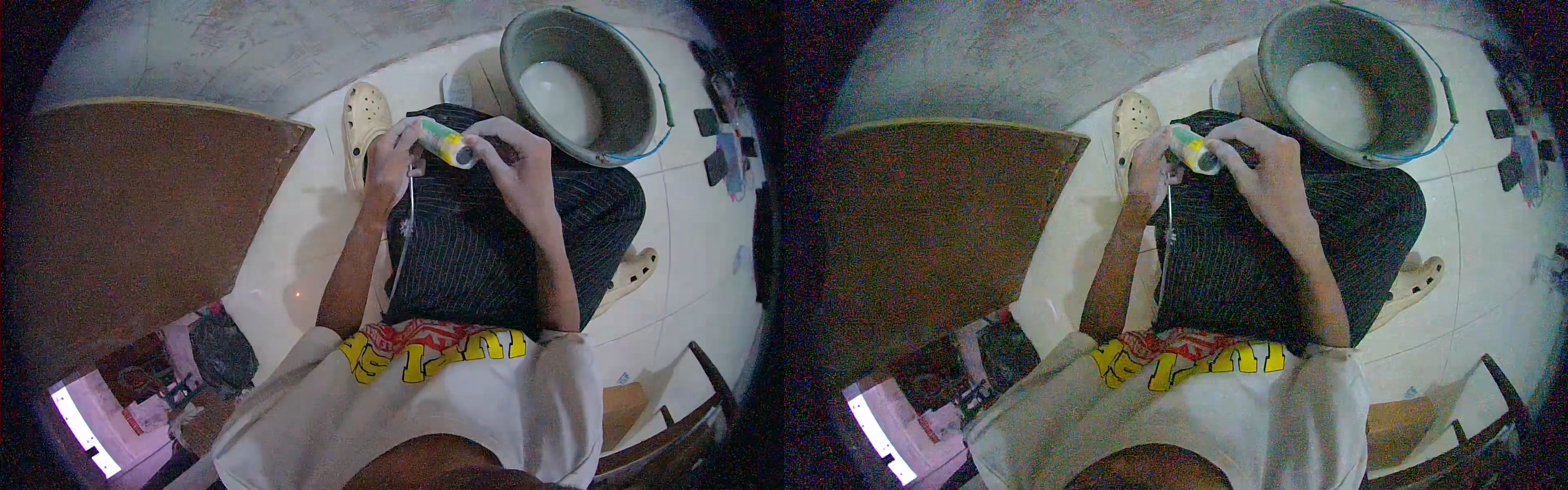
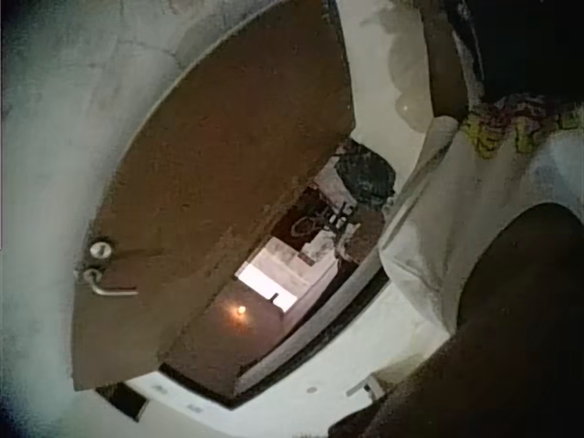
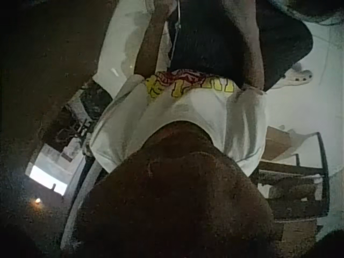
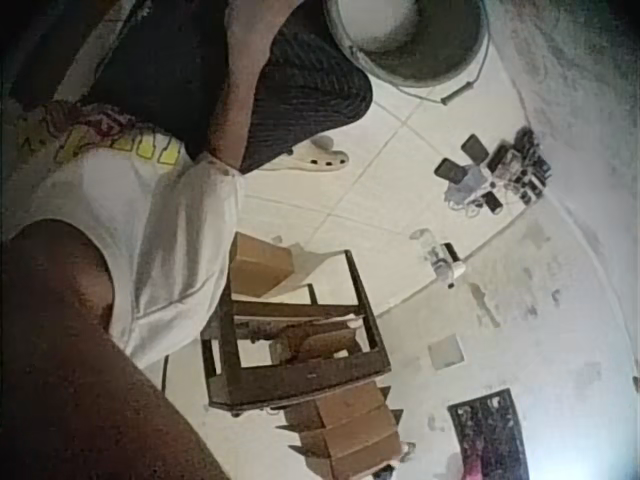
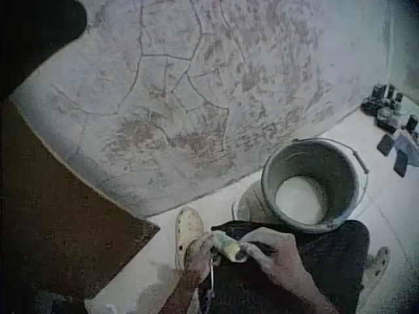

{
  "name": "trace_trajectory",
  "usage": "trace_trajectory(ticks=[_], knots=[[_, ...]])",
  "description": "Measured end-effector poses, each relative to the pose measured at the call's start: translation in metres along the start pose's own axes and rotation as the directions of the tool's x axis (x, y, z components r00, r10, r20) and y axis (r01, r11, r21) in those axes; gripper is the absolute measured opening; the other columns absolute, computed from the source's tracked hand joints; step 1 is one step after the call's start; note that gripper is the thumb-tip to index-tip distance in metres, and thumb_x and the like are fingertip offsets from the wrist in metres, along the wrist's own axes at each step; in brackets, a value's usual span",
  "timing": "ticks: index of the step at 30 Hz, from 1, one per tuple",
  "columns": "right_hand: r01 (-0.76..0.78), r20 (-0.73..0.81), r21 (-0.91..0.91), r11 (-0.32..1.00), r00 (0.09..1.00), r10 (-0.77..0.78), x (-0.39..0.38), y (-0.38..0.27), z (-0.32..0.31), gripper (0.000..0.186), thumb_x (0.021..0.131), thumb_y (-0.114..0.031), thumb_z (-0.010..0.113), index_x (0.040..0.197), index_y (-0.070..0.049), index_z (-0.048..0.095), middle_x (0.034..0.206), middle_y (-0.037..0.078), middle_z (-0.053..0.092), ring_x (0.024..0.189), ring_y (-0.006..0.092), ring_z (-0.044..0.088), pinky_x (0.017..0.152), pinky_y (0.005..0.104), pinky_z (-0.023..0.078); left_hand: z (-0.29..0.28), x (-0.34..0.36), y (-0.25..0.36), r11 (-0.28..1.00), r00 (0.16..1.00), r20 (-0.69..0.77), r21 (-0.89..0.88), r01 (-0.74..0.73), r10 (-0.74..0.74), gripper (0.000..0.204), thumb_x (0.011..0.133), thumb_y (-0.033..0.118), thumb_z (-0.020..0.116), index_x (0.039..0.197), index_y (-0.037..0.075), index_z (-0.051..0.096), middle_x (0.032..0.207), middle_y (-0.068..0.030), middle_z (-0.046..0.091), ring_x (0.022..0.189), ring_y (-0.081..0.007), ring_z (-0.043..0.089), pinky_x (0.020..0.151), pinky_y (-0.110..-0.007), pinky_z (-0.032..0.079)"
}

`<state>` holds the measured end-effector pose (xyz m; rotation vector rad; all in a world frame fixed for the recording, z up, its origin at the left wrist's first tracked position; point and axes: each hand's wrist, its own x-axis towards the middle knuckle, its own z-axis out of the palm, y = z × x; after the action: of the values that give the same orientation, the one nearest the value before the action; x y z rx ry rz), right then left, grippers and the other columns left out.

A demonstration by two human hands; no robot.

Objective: The person peels dried or excess material from a small paint roller by hand while sitting on the floor.

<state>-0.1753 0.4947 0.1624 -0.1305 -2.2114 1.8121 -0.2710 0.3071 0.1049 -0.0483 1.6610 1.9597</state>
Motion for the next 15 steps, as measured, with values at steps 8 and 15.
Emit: trace_trajectory(ticks=[8, 15], knots=[[0.054, -0.051, -0.067, 0.996, 0.997, -0.057, -0.0003, 0.0014, 0.0082, 0.014, 0.093, -0.010, 0.058, 0.099, 0.002, 0.061, 0.093, 0.018, 0.067, 0.087, 0.0316, 0.068, 0.078, 0.0364, 0.051, 0.0006, -0.0039, 0.0017, 0.999, 1.000, -0.018, 0.038, -0.017, 0.018, 0.030, 0.101, 0.030, 0.054, 0.113, 0.003, 0.062, 0.080, 0.0021, 0.050, 0.061, -0.0055, 0.042, 0.048, -0.021, 0.038], [0.014, -0.076, -0.126, 0.992, 0.997, -0.024, -0.0014, 0.0002, 0.0102, 0.013, 0.095, -0.011, 0.057, 0.098, 0.001, 0.061, 0.093, 0.019, 0.068, 0.086, 0.0334, 0.068, 0.077, 0.0371, 0.051, 0.0050, -0.0077, 0.0050, 0.999, 1.000, -0.020, 0.029, -0.022, 0.022, 0.030, 0.101, 0.030, 0.054, 0.113, 0.003, 0.062, 0.081, 0.0032, 0.049, 0.061, -0.0043, 0.040, 0.049, -0.020, 0.036]])
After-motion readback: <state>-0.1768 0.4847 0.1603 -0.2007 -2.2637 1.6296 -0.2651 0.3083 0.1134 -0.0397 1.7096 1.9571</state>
